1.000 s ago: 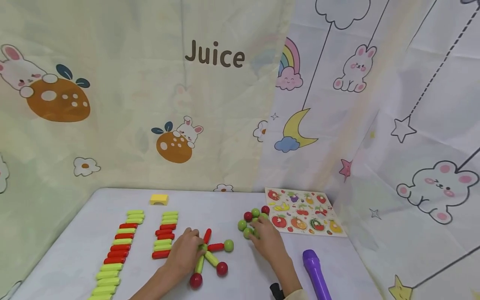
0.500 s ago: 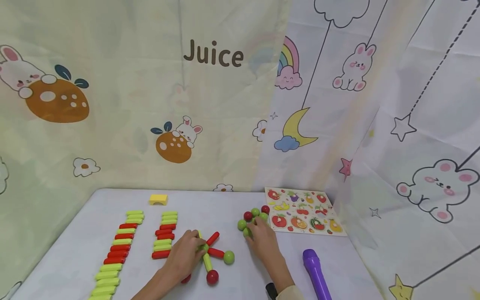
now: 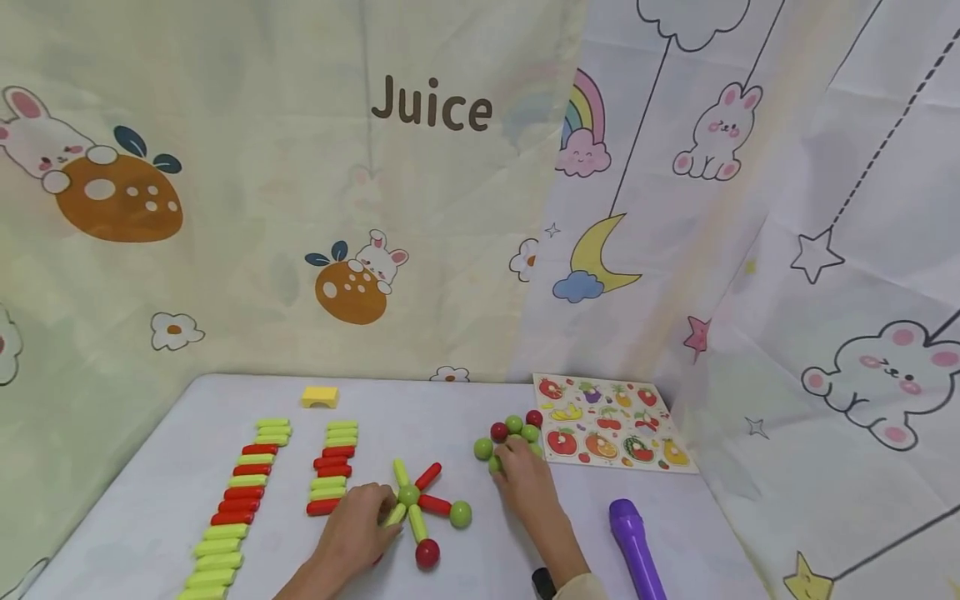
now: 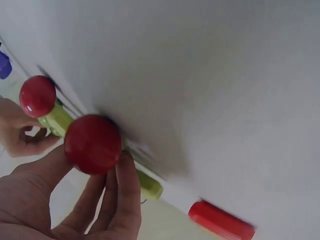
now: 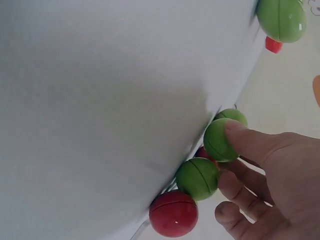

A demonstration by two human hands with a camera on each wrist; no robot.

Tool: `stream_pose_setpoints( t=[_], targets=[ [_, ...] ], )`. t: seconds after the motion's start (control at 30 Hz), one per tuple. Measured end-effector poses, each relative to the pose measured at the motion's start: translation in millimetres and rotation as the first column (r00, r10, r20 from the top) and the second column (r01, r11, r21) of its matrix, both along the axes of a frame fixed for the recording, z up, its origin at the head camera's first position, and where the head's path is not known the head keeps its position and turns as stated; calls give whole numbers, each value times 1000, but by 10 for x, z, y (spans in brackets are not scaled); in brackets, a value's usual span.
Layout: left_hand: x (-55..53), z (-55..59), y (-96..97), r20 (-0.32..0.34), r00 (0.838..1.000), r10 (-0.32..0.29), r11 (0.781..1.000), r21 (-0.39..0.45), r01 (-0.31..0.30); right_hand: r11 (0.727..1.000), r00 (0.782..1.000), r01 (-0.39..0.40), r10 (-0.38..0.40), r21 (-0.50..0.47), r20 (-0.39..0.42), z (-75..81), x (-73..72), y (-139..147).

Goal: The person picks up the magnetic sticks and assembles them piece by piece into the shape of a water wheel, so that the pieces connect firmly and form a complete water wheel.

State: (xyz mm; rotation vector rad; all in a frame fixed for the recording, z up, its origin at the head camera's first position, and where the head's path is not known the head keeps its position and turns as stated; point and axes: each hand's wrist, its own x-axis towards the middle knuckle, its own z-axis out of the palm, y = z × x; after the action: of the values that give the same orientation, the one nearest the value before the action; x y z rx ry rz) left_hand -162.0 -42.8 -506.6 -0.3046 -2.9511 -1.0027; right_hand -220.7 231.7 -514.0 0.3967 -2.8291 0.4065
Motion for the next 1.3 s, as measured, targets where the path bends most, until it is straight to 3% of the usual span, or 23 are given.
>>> stream_pose_setpoints(
  t=[0.1,0.2,0.33,0.43,0.53,0.83,0.97,1.07,1.13,1.3],
  targets=[
    [48,-32,-25,71,997,24,993,112,-32,999,1000,2,-3,-38,-24,21,38,-13],
    [92,-53,-36,129,991,45,981,182,-69,987,999,-43,41,-155,-16,35,52,-54],
    [101,-76,-64,125,991,41,972,225,-69,920,985,-146,168,-364,30,29,18,-130],
    [74,-97,-98,88,996,30,974,222,-49,870,969,-193,242,-454,53,2,-20,-175],
    [50,-117,-131,56,998,18,976,217,-30,848,961,-200,267,-492,70,-31,-43,-194],
    [9,-122,-216,74,997,-18,977,213,2,832,953,-177,277,-526,118,-124,-82,-201],
    [1,-119,-216,46,998,-29,978,206,19,821,948,-189,296,-539,118,-137,-77,-196],
    [-2,-120,-212,21,999,-49,979,197,44,824,947,-175,290,-539,135,-105,-65,-161],
    [-7,-121,-210,20,998,-67,979,192,62,843,962,-144,243,-519,127,-65,-66,-122],
    [-26,-119,-226,43,995,-94,978,189,85,940,991,-103,126,-326,50,58,-178,-57]
  ],
)
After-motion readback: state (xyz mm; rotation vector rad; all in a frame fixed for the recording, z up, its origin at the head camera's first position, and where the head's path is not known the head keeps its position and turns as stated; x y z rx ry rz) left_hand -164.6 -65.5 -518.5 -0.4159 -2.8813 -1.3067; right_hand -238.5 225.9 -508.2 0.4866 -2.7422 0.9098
